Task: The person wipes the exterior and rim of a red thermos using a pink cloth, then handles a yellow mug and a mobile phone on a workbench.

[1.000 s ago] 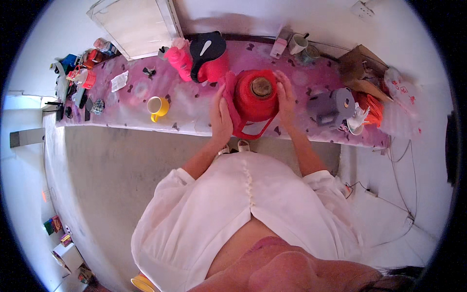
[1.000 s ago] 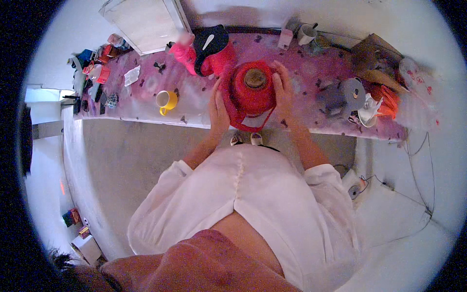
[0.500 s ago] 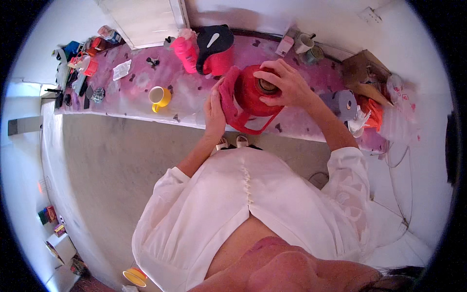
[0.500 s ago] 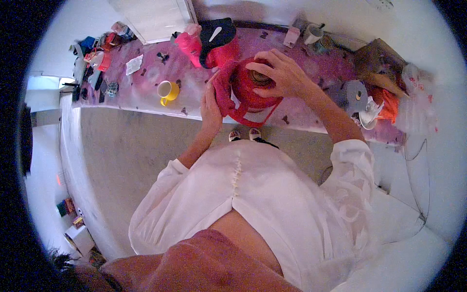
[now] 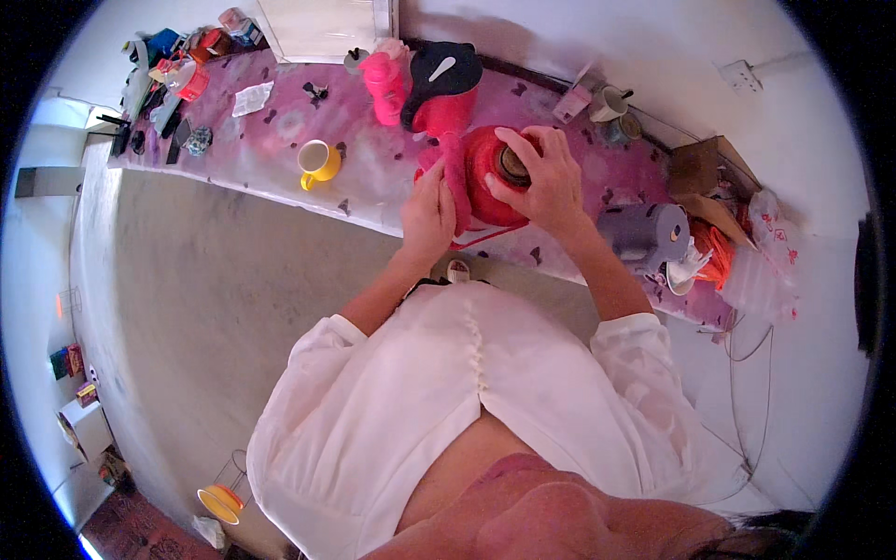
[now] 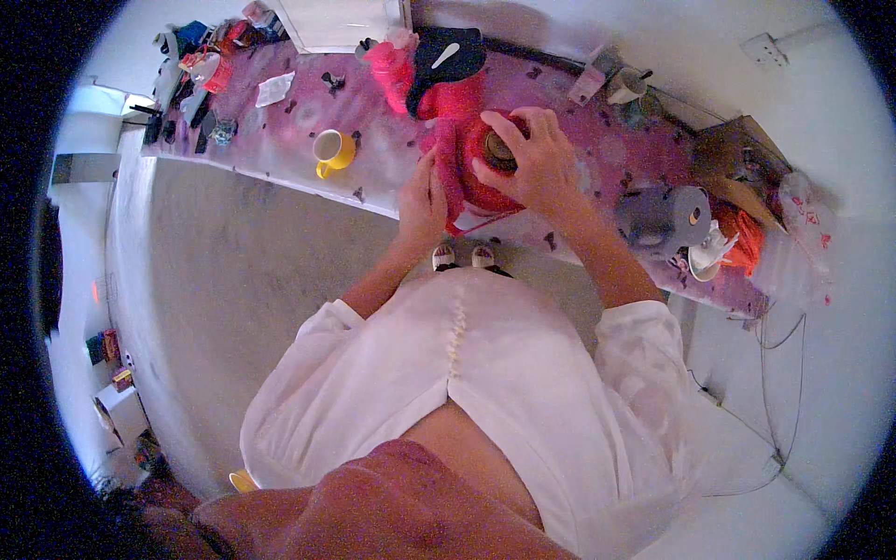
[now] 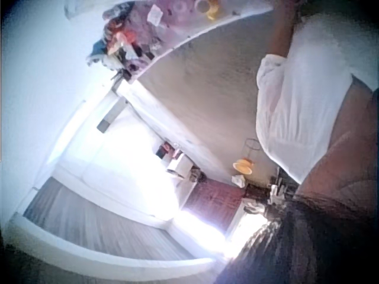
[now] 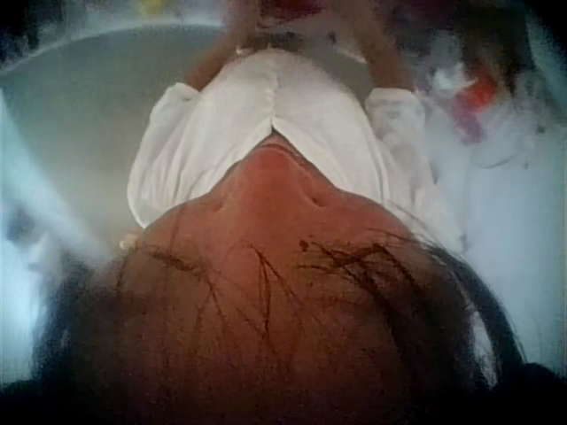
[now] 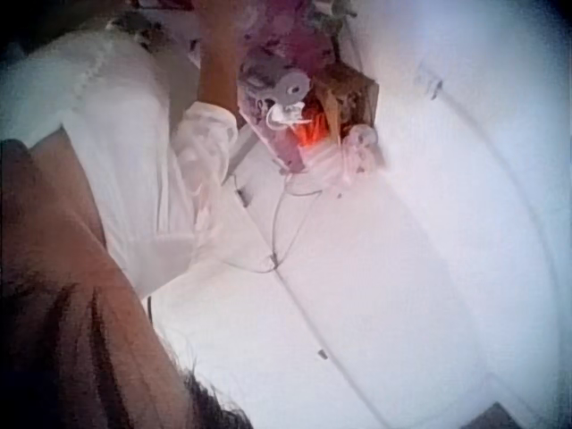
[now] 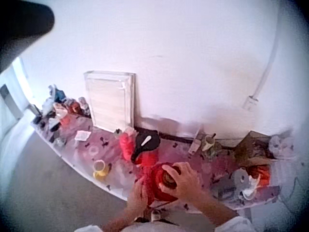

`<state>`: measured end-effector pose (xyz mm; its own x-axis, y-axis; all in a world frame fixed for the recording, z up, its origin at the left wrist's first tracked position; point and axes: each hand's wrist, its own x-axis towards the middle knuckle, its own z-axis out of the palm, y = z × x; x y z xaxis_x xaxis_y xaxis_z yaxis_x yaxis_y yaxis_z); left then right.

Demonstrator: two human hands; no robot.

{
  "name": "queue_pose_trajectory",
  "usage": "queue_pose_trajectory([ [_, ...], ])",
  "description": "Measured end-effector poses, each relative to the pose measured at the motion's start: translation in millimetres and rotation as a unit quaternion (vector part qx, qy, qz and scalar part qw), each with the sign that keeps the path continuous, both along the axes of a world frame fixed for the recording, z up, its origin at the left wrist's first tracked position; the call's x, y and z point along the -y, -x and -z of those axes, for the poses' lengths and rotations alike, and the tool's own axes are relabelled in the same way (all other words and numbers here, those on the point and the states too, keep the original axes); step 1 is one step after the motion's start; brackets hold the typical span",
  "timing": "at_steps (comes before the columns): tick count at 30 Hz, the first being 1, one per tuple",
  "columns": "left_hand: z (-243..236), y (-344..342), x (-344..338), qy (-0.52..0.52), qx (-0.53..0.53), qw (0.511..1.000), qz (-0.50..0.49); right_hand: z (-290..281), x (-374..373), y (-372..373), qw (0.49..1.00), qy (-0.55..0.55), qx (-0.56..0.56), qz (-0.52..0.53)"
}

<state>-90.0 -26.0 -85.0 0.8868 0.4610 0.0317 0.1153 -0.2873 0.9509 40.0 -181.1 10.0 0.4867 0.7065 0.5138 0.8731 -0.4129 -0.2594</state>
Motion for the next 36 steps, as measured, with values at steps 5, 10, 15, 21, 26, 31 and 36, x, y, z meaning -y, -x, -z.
queue_pose_trajectory([
  [5, -28.2, -9.2, 33.6, -0.241, 0.164, 0.956, -0.028, 6.3, -2.0, -1.1, 0.999, -0.037, 0.0, 0.003],
  [10, -19.9, -17.0, 12.3, -0.252, 0.124, 0.96, -0.012, 15.8, -4.7, -3.5, 0.997, -0.073, 0.003, -0.01],
  [15, -20.6, -13.3, -0.6, -0.035, -0.058, 0.997, 0.02, 10.0, -3.5, -0.9, 0.997, -0.077, 0.002, -0.013],
  [21, -13.0, 3.4, 28.8, -0.308, 0.134, 0.942, -0.011, 19.1, -6.0, -1.8, 0.994, -0.105, 0.011, -0.013],
  [26, 6.6, -2.8, 7.7, -0.204, 0.028, 0.975, -0.087, 18.9, -7.1, -1.2, 0.994, -0.104, 0.013, -0.004],
  [31, 41.5, 10.4, 16.2, 0.038, 0.143, 0.983, -0.11, 16.7, -6.3, -2.1, 0.994, -0.11, 0.019, -0.008],
  [36, 14.6, 6.1, 41.2, -0.302, 0.139, 0.926, -0.178, 21.0, -5.2, -3.0, 0.991, -0.131, 0.015, -0.011],
])
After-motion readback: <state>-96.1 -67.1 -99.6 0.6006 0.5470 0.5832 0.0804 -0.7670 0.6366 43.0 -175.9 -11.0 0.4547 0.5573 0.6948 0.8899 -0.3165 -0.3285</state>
